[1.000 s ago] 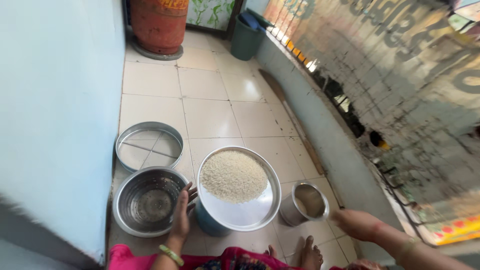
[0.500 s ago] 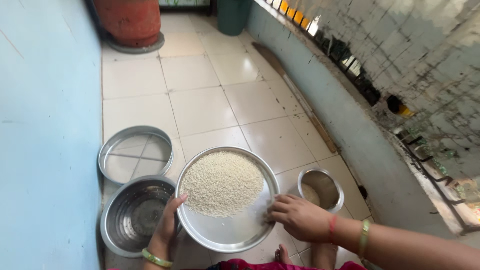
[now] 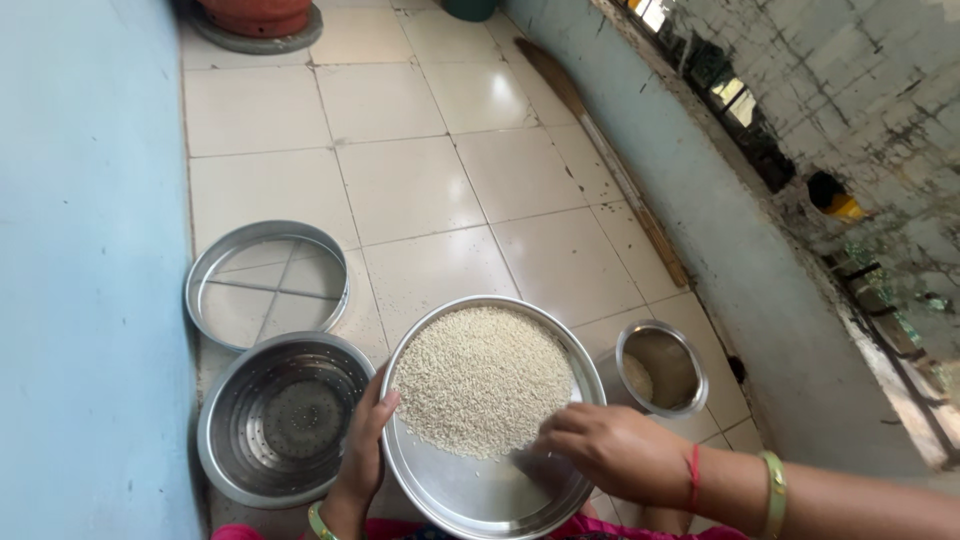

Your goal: The person pours rice from a tray into a colander and shakes it to separate debris. She then pours the rice back onto the tray and picks out small debris by hand, discarding it into a small bowl.

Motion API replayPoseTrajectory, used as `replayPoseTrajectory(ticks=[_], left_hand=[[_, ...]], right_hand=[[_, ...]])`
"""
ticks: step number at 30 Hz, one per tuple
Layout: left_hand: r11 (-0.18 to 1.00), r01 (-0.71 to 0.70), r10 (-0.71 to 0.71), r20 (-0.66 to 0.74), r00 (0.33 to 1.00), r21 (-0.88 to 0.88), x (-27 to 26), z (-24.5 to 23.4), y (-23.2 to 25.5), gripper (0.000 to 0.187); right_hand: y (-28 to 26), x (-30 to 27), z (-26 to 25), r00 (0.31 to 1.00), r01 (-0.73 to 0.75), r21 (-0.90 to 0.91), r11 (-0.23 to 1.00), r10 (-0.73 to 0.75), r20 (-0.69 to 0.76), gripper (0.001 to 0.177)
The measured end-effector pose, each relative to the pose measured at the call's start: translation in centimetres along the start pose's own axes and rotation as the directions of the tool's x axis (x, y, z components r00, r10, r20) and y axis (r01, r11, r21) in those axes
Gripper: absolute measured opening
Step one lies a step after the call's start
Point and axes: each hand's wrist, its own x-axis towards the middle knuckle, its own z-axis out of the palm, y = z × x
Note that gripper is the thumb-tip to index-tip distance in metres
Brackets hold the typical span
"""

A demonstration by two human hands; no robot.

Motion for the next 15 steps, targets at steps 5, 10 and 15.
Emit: replayPoseTrajectory(ticks=[5,10,15], left_hand=[[0.932,-0.333,0.336,0.002,0.942,0.142,-1.8,2.0,2.8,0.083],[0.884,-0.411,0.420,0.011,0.908,0.222,-2.6,2.4,3.2,0.076],[0.889,-0.378,0.400,-0.039,0.916,0.258,-2.9,2.3,3.0,0.067]], right_hand=[[-0.3,2.0,-0.8,1.000,-0.021,-0.024,0.999,0.021,0.008,0.040],[-1.4,2.9,-0.1,0.996,-0.027,-0.050,0.998,0.031,0.089,0.043],[-2.7,3.4,1.1,0.988,0.024,-0.176,0.984,0.003,0.151,0.058]])
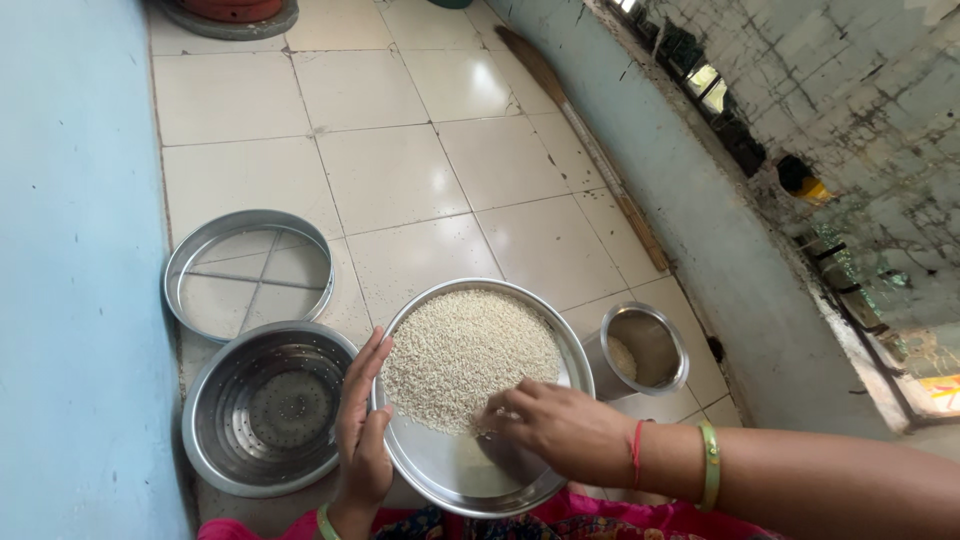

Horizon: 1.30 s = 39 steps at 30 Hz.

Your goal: The person pours rice from a tray into a colander and shakes it to separate debris. She then pours the rice back onto the tray and picks out small debris by hand, discarding it into a small bowl.

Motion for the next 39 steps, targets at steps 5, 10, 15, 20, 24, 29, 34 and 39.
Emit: replayPoseTrajectory(ticks=[5,10,15,20,24,29,34,39], left_hand=[[1.000,0.018,-0.018,-0.011,1.000,-0.017,-0.1,-0.2,0.3,0.066],[0.999,0.013,-0.014,-0.024,1.000,-0.042,-0.3,-0.2,0.2,0.066],[1.000,-0.010,0.010,-0.029,1.000,-0.017,-0.4,-0.2,0.1,0.065],[0.998,-0.018,0.016,-0.042,0.999,-0.052,-0.3,0.0,0.1,0.066],[0.999,-0.011,0.010,-0.045,0.999,-0.030,-0.3,0.0,0.3,0.066],[1.000,0.011,-0.013,-0.052,0.999,-0.028,-0.2,0.1,0.3,0.066],[0.999,0.022,-0.024,-0.051,0.998,-0.038,-0.2,0.1,0.3,0.066],[0.999,0.018,-0.020,-0.049,0.999,-0.041,-0.2,0.1,0.3,0.066]], right_hand=[[0.6,-1.2,0.3,0.998,0.024,0.204,0.979,-0.013,-0.056,0.042],[2.5,-2.4,-0.7,0.928,-0.223,0.376,0.899,0.314,-0.201,0.036],[2.3,-2.6,-0.1,0.922,-0.229,0.378,0.897,0.324,-0.211,0.034],[1.7,-2.2,0.4,0.953,-0.208,0.347,0.915,0.269,-0.137,0.032],[1.5,-2.1,0.2,0.967,-0.146,0.307,0.940,0.201,-0.156,0.028],[-0.1,-2.6,0.0,0.989,-0.118,0.263,0.958,0.138,-0.058,0.039],[-1.3,-3.0,1.5,0.990,0.112,0.325,0.939,-0.077,-0.117,0.034],[0.3,-2.5,0.3,0.982,-0.164,0.337,0.927,0.187,-0.039,0.035]])
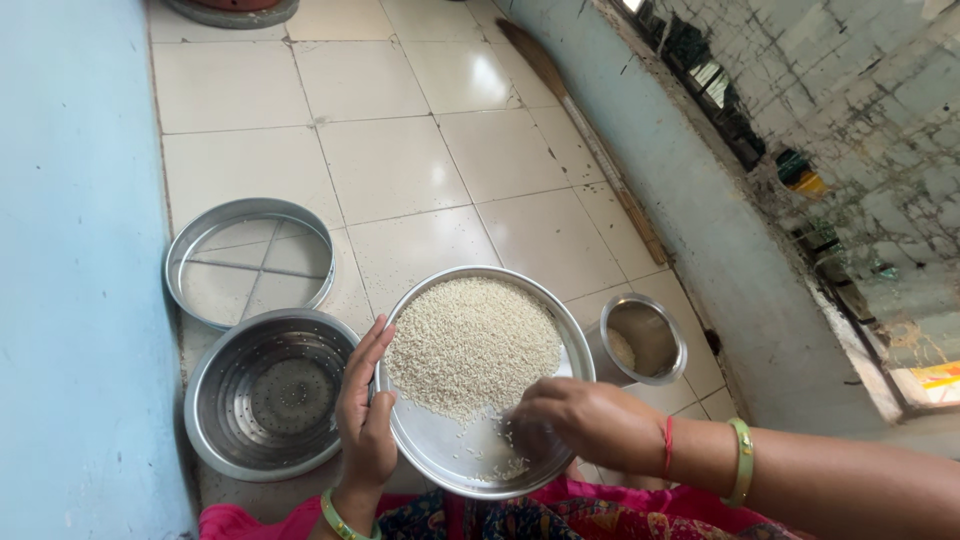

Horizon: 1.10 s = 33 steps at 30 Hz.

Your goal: The person pours rice from a tray into a colander and shakes it to separate debris. She then pours the rice back onto the tray and picks out small debris by hand, discarding it into a small bowl.

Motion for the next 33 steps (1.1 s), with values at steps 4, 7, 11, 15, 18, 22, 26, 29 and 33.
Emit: replayPoseTrajectory(ticks=[4,7,11,15,18,22,26,29,33], left_hand=[[1.000,-0.006,0.005,-0.002,1.000,-0.013,-0.1,-0.1,0.0,0.066],[1.000,-0.004,0.004,-0.003,1.000,0.002,-0.1,-0.1,0.0,0.067],[1.000,-0.006,0.006,-0.006,1.000,-0.019,-0.1,-0.1,0.0,0.066],[1.000,-0.028,0.028,-0.009,1.000,0.000,-0.2,-0.2,0.0,0.065],[1.000,-0.028,0.028,-0.015,0.999,0.011,-0.2,-0.2,-0.1,0.066],[1.000,-0.010,0.010,-0.014,1.000,0.014,-0.2,-0.3,-0.1,0.066],[1.000,-0.012,0.012,-0.009,1.000,0.012,-0.1,-0.4,-0.1,0.065],[1.000,-0.012,0.013,-0.020,1.000,0.016,-0.1,-0.3,-0.1,0.065],[1.000,-0.018,0.019,-0.019,1.000,0.023,-0.1,-0.4,0.0,0.065]], right_hand=[[0.1,-0.4,0.3,0.995,0.089,-0.107,0.990,-0.093,-0.031,0.036],[-0.8,-0.8,1.8,0.988,0.146,0.000,0.989,-0.145,0.057,0.032],[-1.1,-0.6,1.8,0.989,0.136,0.030,0.990,-0.138,0.057,0.040],[-0.9,0.6,0.6,0.998,0.041,-0.082,0.996,-0.045,-0.040,0.045],[-1.2,0.6,0.7,0.998,0.060,-0.121,0.991,-0.063,-0.022,0.053],[-2.0,0.2,2.5,0.986,0.167,-0.059,0.984,-0.166,0.026,0.044],[-1.2,0.5,1.8,1.000,0.015,-0.036,0.999,-0.015,-0.008,0.038],[-0.9,0.7,1.6,0.995,0.054,-0.085,0.995,-0.061,-0.077,0.044],[-1.0,0.2,3.7,0.987,0.141,-0.017,0.990,-0.140,0.079,0.024]])
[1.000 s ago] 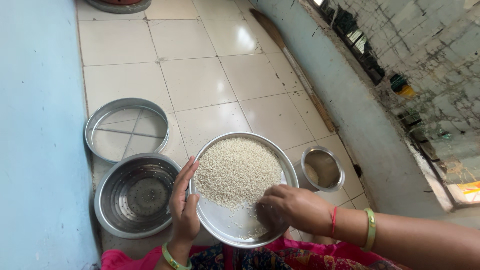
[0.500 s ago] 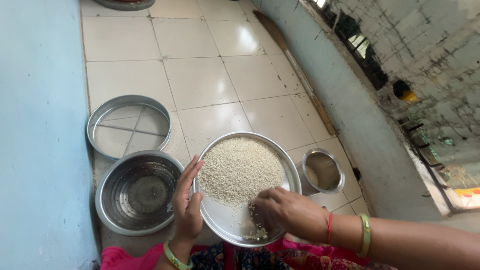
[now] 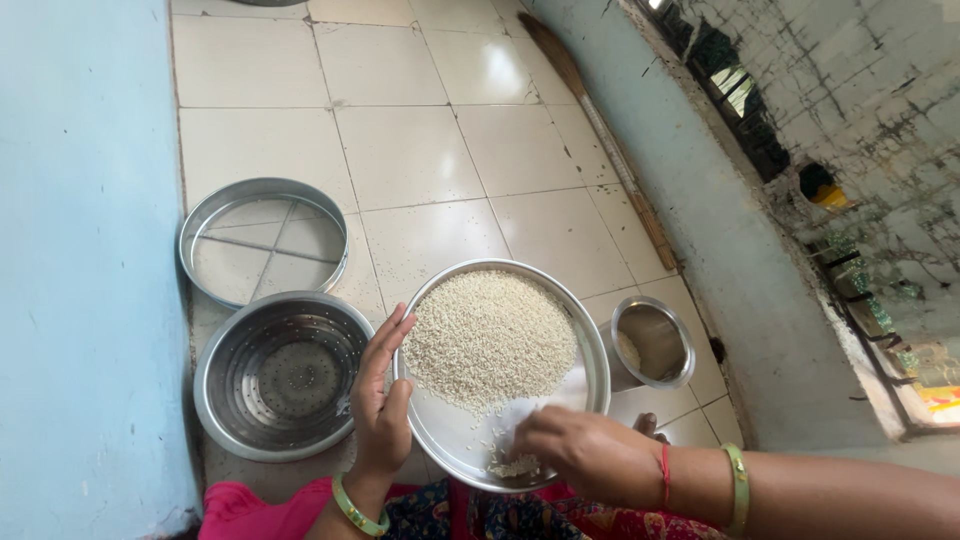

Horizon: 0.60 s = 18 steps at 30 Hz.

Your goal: The person pours rice from a tray into a colander and shakes it to separate debris. She then pours the rice back onto the tray and picks out small debris by hand, discarding it into a small bowl.

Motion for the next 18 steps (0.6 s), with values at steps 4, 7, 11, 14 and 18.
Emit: replayPoseTrajectory(ticks=[4,7,11,14,18], left_hand=[[1.000,-0.002,0.002,-0.001,1.000,-0.016,0.0,0.0,0.1,0.065],[1.000,-0.003,0.003,0.007,1.000,-0.017,0.1,0.0,0.1,0.066],[1.000,0.003,-0.003,0.014,1.000,-0.017,0.1,-0.2,0.0,0.066],[1.000,0.000,0.000,0.012,1.000,-0.012,0.0,-0.2,-0.1,0.065],[1.000,0.002,-0.002,0.020,1.000,-0.008,0.1,-0.2,0.0,0.066]], right_hand=[[-0.2,0.6,-0.6,0.991,0.036,-0.051,0.998,-0.042,-0.129,0.033],[-0.6,1.2,-2.0,0.980,0.020,-0.074,0.997,-0.034,-0.198,0.032],[-1.1,1.1,-1.4,0.998,-0.056,-0.053,0.997,0.057,0.027,0.028],[-0.9,1.5,-1.0,0.995,-0.088,0.005,0.996,0.087,0.048,0.023],[-1.1,2.4,-2.3,0.991,0.068,-0.160,0.985,-0.085,-0.101,0.047]])
